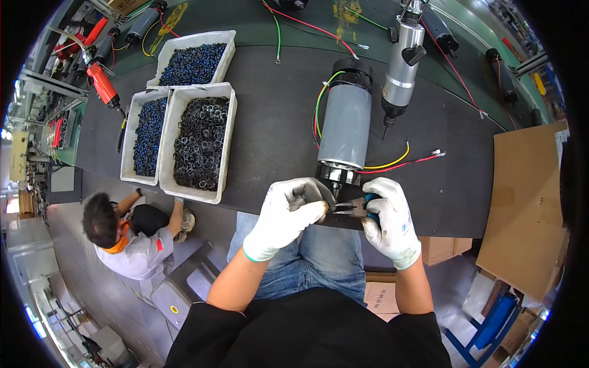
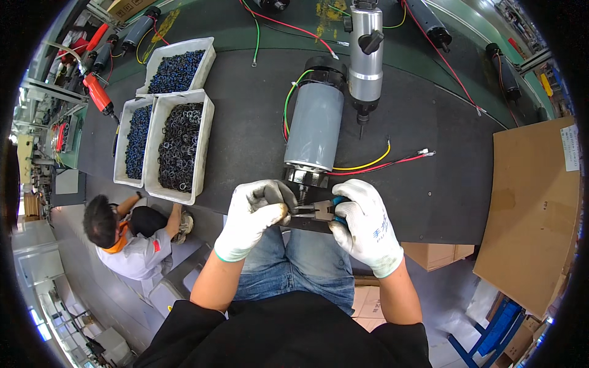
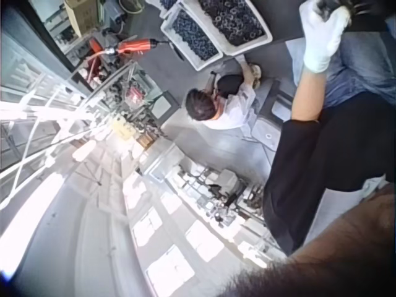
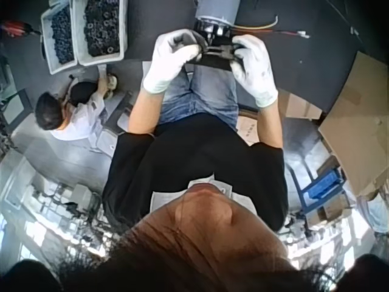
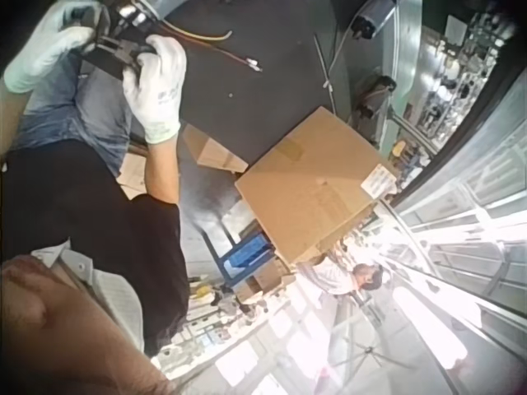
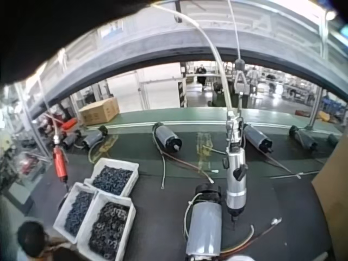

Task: Assembling components and wiring for small electric motors on a production line.

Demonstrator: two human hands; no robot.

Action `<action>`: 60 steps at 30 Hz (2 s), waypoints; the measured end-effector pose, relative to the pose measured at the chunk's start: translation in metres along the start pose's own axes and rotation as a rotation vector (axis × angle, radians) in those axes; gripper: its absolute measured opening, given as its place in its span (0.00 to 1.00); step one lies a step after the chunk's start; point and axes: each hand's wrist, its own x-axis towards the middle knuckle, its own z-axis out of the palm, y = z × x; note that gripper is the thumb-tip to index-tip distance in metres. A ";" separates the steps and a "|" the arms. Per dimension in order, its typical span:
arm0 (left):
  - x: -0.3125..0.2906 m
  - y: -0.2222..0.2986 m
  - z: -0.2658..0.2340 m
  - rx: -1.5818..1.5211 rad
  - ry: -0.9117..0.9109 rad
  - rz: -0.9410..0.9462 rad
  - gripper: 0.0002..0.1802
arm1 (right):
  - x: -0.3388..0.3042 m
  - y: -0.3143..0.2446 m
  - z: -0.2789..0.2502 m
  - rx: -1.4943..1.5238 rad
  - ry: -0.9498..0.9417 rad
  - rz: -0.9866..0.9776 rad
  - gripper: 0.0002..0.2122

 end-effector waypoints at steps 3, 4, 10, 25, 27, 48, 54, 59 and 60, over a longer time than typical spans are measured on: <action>0.000 0.002 0.000 0.015 0.010 -0.017 0.12 | 0.000 0.000 -0.001 -0.005 -0.004 0.004 0.18; 0.000 0.001 0.000 0.014 0.010 -0.016 0.12 | 0.000 0.000 -0.002 -0.008 -0.009 0.004 0.18; 0.000 0.003 0.002 0.031 0.019 -0.023 0.12 | 0.003 -0.002 -0.002 -0.021 -0.013 0.002 0.18; -0.002 0.007 0.002 0.046 0.009 -0.034 0.09 | 0.019 -0.015 -0.007 -0.135 -0.046 0.006 0.14; -0.002 0.010 0.002 0.063 -0.005 -0.056 0.08 | 0.022 -0.019 -0.008 -0.164 -0.042 0.007 0.15; -0.012 0.031 0.004 0.201 -0.116 -0.089 0.12 | 0.014 -0.028 -0.007 -0.229 -0.014 -0.019 0.16; -0.011 0.025 0.001 0.207 -0.132 -0.098 0.14 | 0.014 -0.030 -0.003 -0.261 -0.032 0.043 0.15; -0.012 0.030 0.000 0.212 -0.166 -0.134 0.14 | 0.014 -0.039 -0.009 -0.190 -0.063 0.097 0.13; -0.012 0.030 -0.001 0.213 -0.166 -0.136 0.14 | 0.014 -0.039 -0.009 -0.183 -0.065 0.096 0.12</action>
